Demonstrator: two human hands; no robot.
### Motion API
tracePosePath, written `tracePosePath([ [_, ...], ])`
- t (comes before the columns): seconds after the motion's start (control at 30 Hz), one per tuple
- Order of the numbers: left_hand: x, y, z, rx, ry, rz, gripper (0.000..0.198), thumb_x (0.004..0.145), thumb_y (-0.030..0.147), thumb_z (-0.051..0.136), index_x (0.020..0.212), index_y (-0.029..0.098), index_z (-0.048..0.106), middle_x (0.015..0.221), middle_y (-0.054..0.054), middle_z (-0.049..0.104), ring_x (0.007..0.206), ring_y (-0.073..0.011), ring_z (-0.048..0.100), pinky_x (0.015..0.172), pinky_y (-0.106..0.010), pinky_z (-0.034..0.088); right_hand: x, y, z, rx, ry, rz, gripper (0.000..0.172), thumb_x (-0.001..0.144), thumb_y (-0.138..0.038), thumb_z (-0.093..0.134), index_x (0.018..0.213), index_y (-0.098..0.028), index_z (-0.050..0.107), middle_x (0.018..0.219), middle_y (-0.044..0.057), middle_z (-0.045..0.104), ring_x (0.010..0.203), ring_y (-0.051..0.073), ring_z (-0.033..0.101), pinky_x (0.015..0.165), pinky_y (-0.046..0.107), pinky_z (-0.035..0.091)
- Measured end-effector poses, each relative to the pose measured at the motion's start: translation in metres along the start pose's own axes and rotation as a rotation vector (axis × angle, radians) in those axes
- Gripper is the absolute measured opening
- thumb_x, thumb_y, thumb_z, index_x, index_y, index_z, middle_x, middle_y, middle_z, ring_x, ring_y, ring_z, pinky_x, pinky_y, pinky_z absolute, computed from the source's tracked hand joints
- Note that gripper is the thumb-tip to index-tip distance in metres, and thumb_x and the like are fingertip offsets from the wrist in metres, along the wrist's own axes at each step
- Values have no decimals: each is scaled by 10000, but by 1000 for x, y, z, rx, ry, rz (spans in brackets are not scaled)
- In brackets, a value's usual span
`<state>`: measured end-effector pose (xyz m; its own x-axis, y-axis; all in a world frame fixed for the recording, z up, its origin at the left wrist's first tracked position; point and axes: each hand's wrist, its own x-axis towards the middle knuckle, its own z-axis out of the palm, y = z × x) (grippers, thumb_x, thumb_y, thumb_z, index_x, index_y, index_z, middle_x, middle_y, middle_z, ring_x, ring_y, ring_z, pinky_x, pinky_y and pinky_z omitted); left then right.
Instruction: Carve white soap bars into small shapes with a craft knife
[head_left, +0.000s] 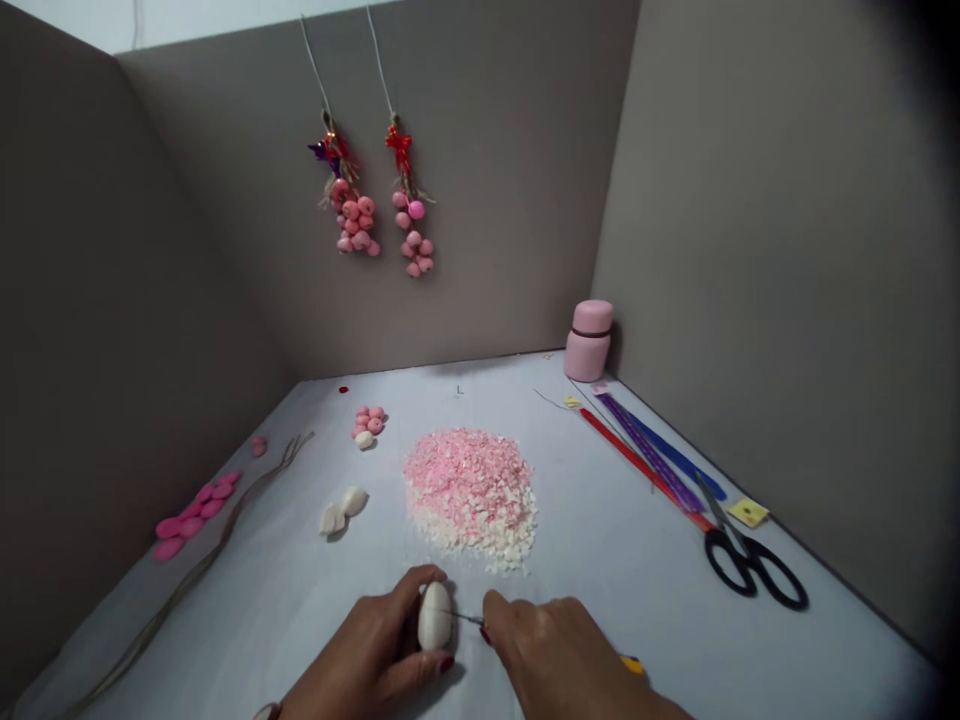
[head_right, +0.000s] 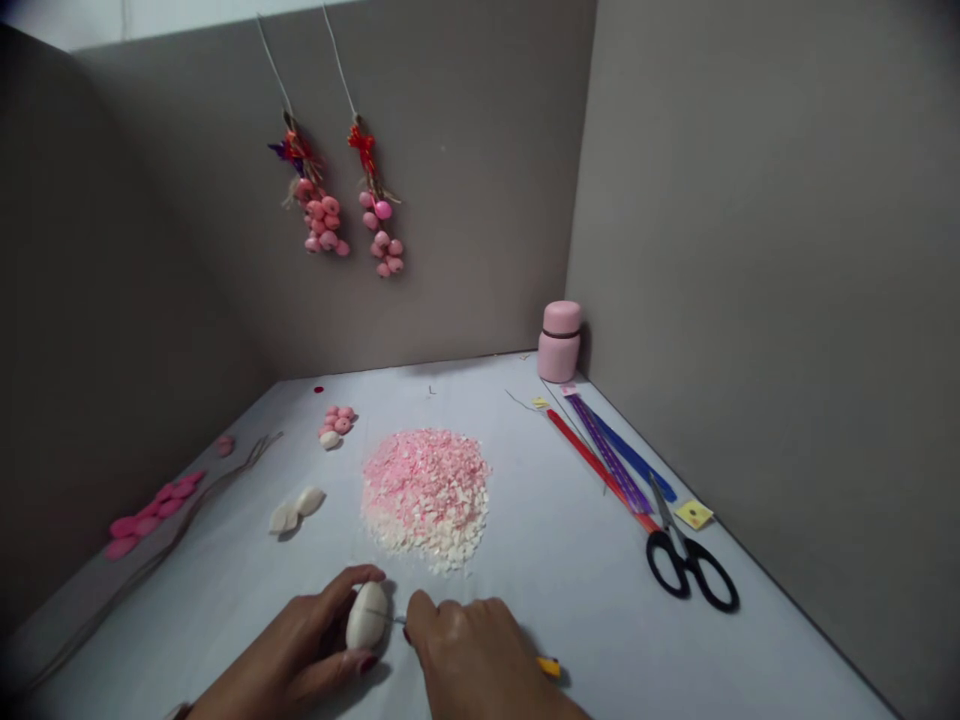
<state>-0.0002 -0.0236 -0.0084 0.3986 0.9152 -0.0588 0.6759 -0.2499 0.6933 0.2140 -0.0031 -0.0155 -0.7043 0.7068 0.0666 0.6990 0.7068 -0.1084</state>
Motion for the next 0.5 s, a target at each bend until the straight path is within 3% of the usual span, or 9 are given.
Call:
tracePosePath([
  [0.13,1,-1,-1,35,-7,-9,440,823,371,574,1224,239,451,762,-3,662,611,-171,562,551,-240,430,2,3,9,-22,82,-26,297,637,-29,526,823,-231,412,607,-35,657,447,202,639,432,329,78],
  [0.3,0,-2,-2,39,-12,45,505,796,224,547,1287,259,433,842,-20,707,654,-177,610,595,-251,467,3,7,20,-77,62,-59,293,648,-54,535,815,-243,386,593,-42,647,414,201,614,424,328,74],
  [0.5,0,-3,-2,-8,-29,44,490,801,225,578,1273,261,452,807,-2,684,619,-159,584,560,-233,452,4,10,27,-109,101,-107,279,710,-50,520,812,-247,350,568,-68,619,393,184,607,410,337,60],
])
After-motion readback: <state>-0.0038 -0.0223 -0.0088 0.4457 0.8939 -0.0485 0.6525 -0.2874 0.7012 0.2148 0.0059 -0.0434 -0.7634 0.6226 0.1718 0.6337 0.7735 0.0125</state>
